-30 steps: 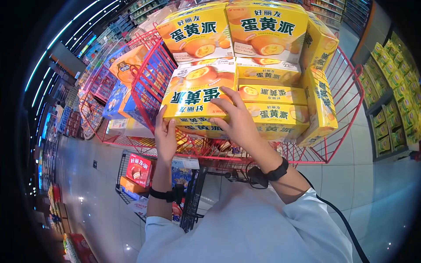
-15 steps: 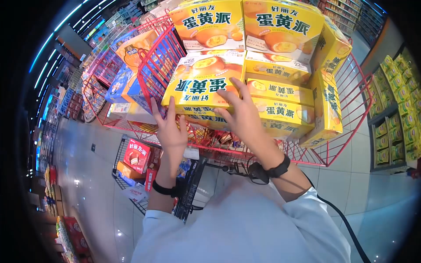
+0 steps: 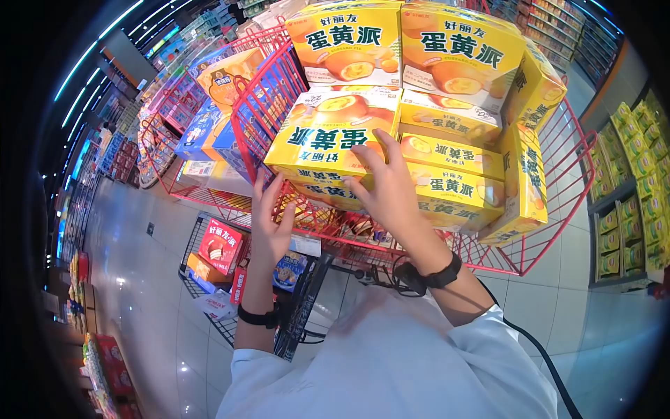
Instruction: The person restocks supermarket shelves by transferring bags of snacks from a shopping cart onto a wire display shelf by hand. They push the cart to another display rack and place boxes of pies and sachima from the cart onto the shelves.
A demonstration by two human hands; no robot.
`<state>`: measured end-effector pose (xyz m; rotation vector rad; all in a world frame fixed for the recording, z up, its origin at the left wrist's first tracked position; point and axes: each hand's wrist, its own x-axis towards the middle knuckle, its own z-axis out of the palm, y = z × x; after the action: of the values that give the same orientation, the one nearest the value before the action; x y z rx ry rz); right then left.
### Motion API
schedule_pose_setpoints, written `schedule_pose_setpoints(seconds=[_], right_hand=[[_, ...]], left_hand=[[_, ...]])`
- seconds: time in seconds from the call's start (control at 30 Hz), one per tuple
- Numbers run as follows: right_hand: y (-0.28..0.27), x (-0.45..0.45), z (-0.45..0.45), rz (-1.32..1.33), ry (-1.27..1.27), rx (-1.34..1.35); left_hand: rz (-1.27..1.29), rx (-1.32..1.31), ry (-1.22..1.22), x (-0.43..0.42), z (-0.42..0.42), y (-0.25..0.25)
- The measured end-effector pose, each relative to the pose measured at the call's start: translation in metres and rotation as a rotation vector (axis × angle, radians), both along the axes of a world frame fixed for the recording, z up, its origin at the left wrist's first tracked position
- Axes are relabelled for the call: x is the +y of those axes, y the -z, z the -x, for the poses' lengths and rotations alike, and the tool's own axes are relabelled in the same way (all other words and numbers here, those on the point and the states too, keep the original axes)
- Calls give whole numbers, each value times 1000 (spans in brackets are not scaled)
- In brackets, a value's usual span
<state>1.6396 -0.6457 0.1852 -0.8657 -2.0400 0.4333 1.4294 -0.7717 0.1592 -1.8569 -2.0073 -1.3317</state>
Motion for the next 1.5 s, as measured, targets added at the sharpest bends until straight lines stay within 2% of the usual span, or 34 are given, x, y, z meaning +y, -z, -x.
schedule_pose_setpoints(seconds=[0.03,0.1,0.13,0.17,0.23,0.3,0.33,0.37,0.43,0.47,0.5,0.53,0.57,0.63,0.7,0.77,0.83,0.9,0.97,1.03,1.1,1.13,1.17,1.23,1.27,1.3,1.37,1.4,1.47,1.5], right_hand=[[0,0,-1,-1,-6,-12],[0,3,-2,11,-21,7],[0,4,-2,22,-36,25],[0,5,-2,28,-43,18],[-3,5,-3,-58,-12,-60],[-13,-3,-5,-168,16,-146],[-17,-7,-4,-248,33,-144],[-29,-17,-2,-191,1,-113],[-39,-29,4,-341,-14,-170],[-45,-36,8,-354,-33,-231],[-47,-38,14,-360,-57,-274],[-48,-40,20,-350,-81,-300],[-50,-43,26,-344,-89,-328],[-54,-53,41,-365,-84,-321],[-58,-67,57,-384,-69,-319],[-63,-82,75,-400,-101,-311],[-62,-94,93,-421,-148,-282],[-63,-104,111,-426,-289,-302],[-55,-112,129,-440,-340,-300],[-47,-118,145,-356,-487,-363],[-43,-125,162,-406,-541,-376],[-36,-126,169,-338,-618,-396],[-28,-127,176,-265,-690,-415],[-15,-131,186,-191,-776,-387],[-10,-135,188,-44,-813,-444],[-5,-137,189,104,-843,-498],[3,-140,187,131,-853,-605],[7,-140,186,147,-874,-704],[16,-141,177,224,-878,-881],[23,-140,171,217,-868,-877]], left_hand=[[1,0,-2,-7,3,3],[-80,-369,105,-23,14,14],[-82,-260,37,-33,29,20],[-77,-267,28,-44,40,24],[-39,-742,-263,-72,55,30],[-174,-919,-355,-96,71,25],[-110,-794,-527,-115,89,36],[-153,-759,-597,-142,138,95],[-154,-996,-773,-187,172,140],[-128,-1037,-823,-201,171,143],[-52,-931,-950,-228,199,191],[68,-907,-1114,-244,201,205],[57,-917,-1141,-260,202,217],[138,-1235,-1076,-279,204,233],[144,-1205,-1114,-287,206,254],[221,-1214,-993,-294,209,276],[253,-1178,-1007,-292,222,308],[273,-1137,-1027,-288,232,331],[353,-1077,-1150,-274,236,342],[395,-1067,-1141,-269,238,341],[505,-1022,-1105,-263,231,337],[558,-1123,-1110,-258,222,300],[571,-1140,-1101,-259,226,327],[19,-1563,-988,-257,234,343],[-72,-1766,-948,-258,234,350],[-56,-1775,-945,-258,232,349],[-109,-1848,-956,-254,230,343],[-243,-1858,-922,-250,229,341],[-266,-1867,-922,-247,227,333],[-298,-1869,-923,-244,226,329]])
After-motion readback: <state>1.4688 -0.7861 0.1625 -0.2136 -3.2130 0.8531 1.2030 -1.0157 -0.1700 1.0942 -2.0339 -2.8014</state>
